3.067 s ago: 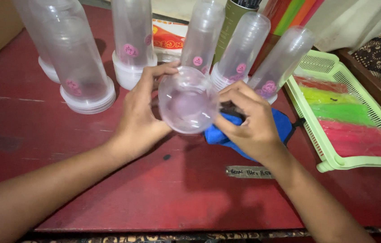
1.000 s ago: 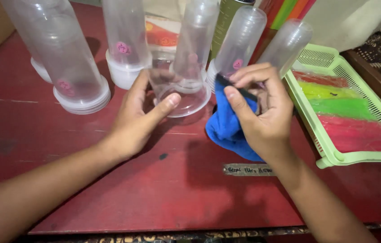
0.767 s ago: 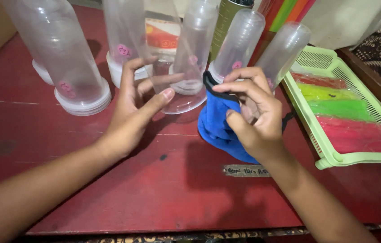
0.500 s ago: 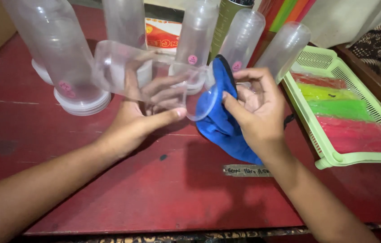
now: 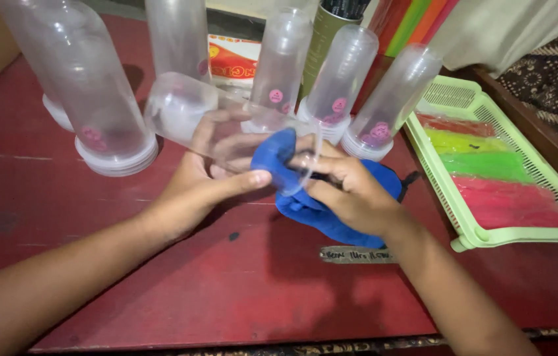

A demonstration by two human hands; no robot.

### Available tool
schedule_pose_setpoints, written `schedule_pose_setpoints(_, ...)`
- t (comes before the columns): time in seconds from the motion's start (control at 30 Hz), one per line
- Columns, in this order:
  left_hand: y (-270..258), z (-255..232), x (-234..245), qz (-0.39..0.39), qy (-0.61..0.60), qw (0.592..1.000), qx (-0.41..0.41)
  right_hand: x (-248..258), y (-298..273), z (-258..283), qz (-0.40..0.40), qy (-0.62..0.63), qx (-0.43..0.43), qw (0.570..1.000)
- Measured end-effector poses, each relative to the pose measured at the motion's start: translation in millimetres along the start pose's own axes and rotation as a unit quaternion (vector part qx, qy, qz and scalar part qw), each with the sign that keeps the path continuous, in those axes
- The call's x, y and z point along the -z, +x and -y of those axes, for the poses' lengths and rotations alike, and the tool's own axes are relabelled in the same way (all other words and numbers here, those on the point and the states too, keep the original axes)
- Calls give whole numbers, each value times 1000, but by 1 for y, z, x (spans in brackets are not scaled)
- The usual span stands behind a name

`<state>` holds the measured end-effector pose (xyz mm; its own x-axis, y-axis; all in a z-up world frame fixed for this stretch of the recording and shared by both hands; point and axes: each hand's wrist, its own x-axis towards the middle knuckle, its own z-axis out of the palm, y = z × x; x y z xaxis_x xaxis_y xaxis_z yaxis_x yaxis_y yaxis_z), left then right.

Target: Cleaning clear plastic cups one by one using a blue cloth on a work surface

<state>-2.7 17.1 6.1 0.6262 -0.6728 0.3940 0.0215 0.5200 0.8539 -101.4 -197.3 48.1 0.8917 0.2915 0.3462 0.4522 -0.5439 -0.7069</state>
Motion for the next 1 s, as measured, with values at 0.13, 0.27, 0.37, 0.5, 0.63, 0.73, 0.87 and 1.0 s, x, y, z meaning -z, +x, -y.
schedule_pose_setpoints(0.13, 2, -6, 0, -40, -12, 999, -5, 16, -5, 11, 13, 139, -2, 990)
schedule_pose_setpoints(0.27, 5, -10, 0, -72, -12, 997, 19, 23, -5, 11, 10, -99, -35, 994)
schedule_pose_setpoints(0.37, 5, 1, 8, -66, -16, 998, 13, 28, -7, -8, 24, -72, -82, 994)
schedule_pose_setpoints(0.5, 5, 9, 14, -37, 41, 998, 2, 35, -1, -15, -18, -120, 17, 992)
schedule_pose_setpoints(0.63, 4, -1, 4, -42, 97, 993, 56, 26, -5, -25, -89, 5, 20, 996)
schedule_pose_setpoints(0.73, 7, 6, 7, -29, 55, 997, 55, 24, -5, -20, -76, 137, -11, 988)
schedule_pose_setpoints(0.87, 4, 24, 15, -16, -61, 997, 39, 27, -6, -35, -69, 243, 20, 967)
schedule_pose_setpoints(1.0, 1, 29, 19, 26, -125, 992, 0, 33, -7, -63, -136, 277, 29, 951)
